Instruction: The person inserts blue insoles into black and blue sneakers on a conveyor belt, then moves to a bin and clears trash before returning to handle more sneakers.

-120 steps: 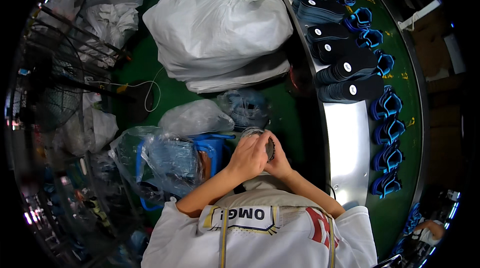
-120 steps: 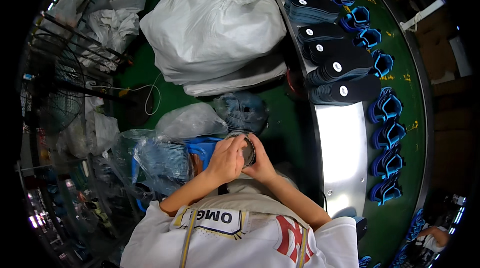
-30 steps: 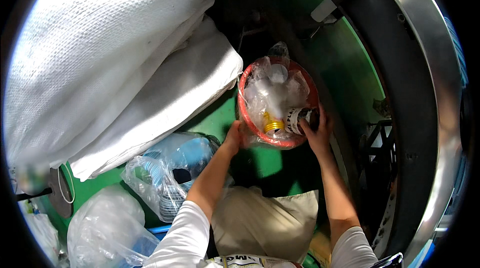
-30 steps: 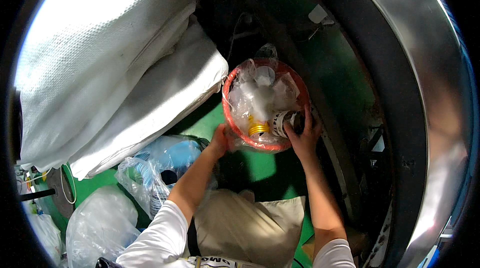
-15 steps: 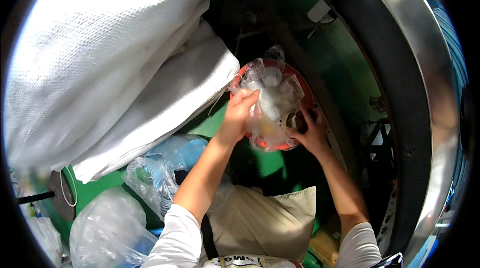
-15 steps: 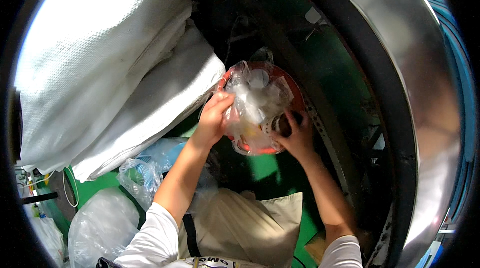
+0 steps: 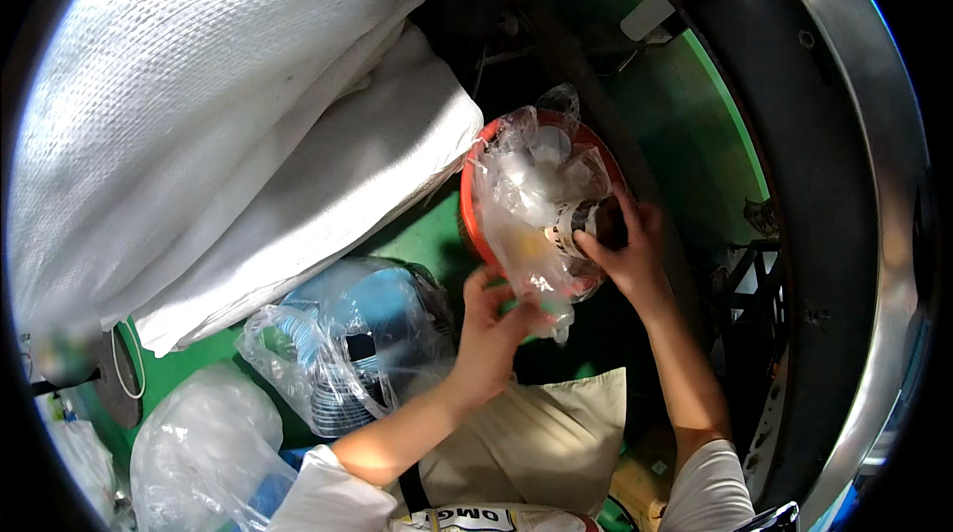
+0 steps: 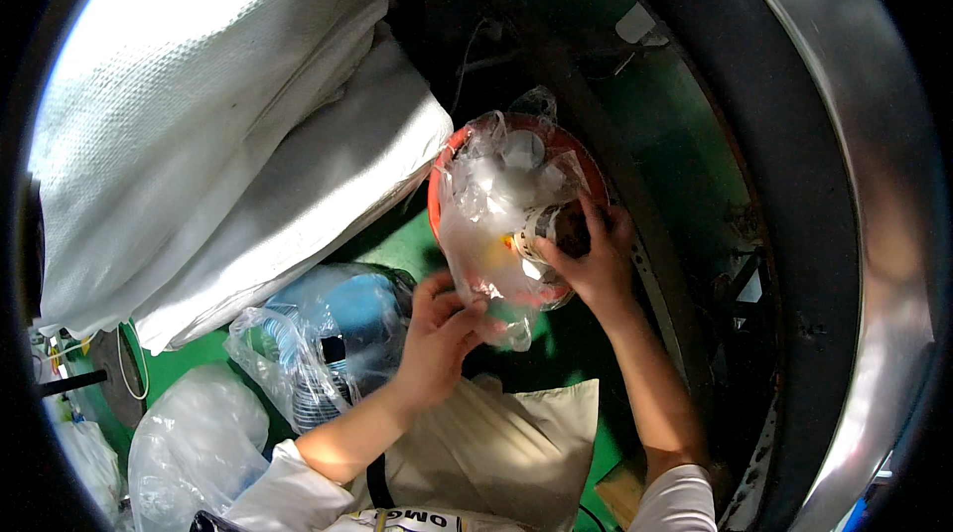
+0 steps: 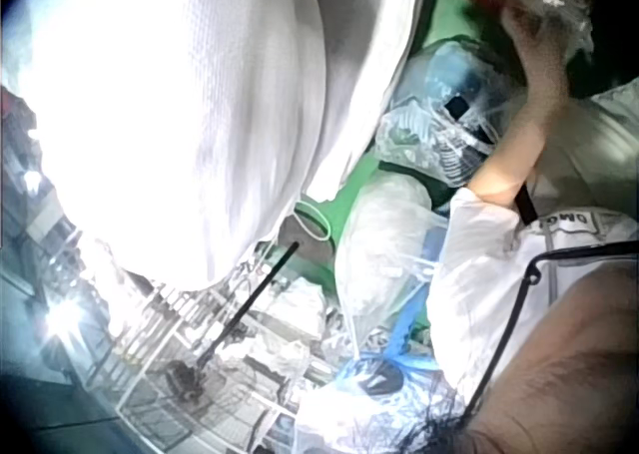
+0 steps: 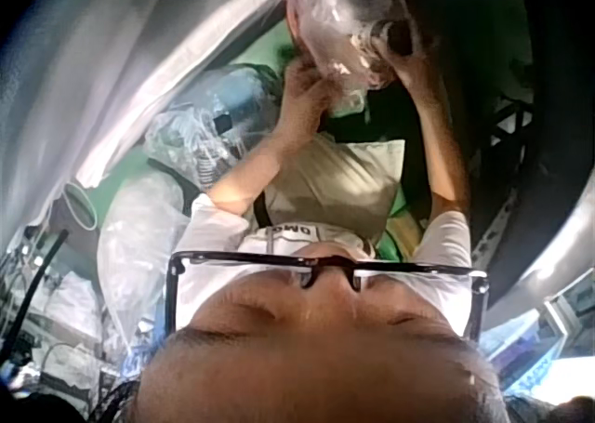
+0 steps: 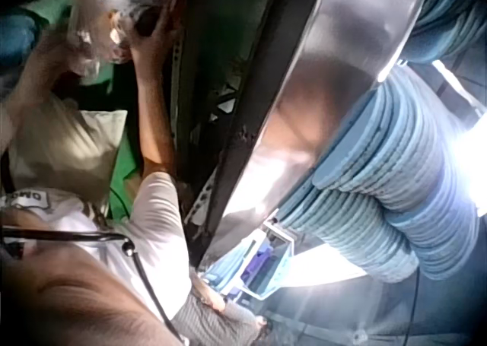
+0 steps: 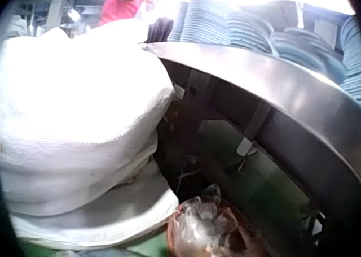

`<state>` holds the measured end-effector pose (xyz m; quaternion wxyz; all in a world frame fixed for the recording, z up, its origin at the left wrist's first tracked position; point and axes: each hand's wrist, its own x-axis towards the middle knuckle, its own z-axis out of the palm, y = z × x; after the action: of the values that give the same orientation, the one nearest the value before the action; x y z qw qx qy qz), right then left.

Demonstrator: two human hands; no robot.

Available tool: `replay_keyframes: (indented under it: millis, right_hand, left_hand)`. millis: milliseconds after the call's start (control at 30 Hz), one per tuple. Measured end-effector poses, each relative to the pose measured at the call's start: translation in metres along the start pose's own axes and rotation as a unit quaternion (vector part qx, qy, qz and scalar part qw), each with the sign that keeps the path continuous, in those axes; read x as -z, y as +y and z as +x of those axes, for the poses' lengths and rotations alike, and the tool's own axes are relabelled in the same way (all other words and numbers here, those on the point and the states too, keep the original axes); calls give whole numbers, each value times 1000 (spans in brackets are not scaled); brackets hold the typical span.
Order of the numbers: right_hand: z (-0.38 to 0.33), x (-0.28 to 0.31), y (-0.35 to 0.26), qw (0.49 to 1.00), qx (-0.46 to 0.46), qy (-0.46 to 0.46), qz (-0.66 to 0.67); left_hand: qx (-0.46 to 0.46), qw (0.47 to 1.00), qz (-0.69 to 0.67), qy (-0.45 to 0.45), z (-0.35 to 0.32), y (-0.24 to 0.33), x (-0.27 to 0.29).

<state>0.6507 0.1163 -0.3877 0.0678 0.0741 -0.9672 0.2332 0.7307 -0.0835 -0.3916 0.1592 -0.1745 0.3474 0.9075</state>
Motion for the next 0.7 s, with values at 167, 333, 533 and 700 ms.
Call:
replay_keyframes:
  millis: [167,333,533,700]
  right_hand:
    - [-10,-21,18,997,27,-66,-17]
    - [13,1,29,937,-189,-166,243]
    - [63,12,121,900,-298,-36,318]
    - [81,-46,183,770,-394,-122,487]
  left_hand:
    - [-417,789,436,-115,41,-13,-31]
    - [-326,535,773,-100,84,-45,-29]
    - [-288,492,817,-87,100,-45,-35]
    - [-335,465,818,-51,99,-65,-33]
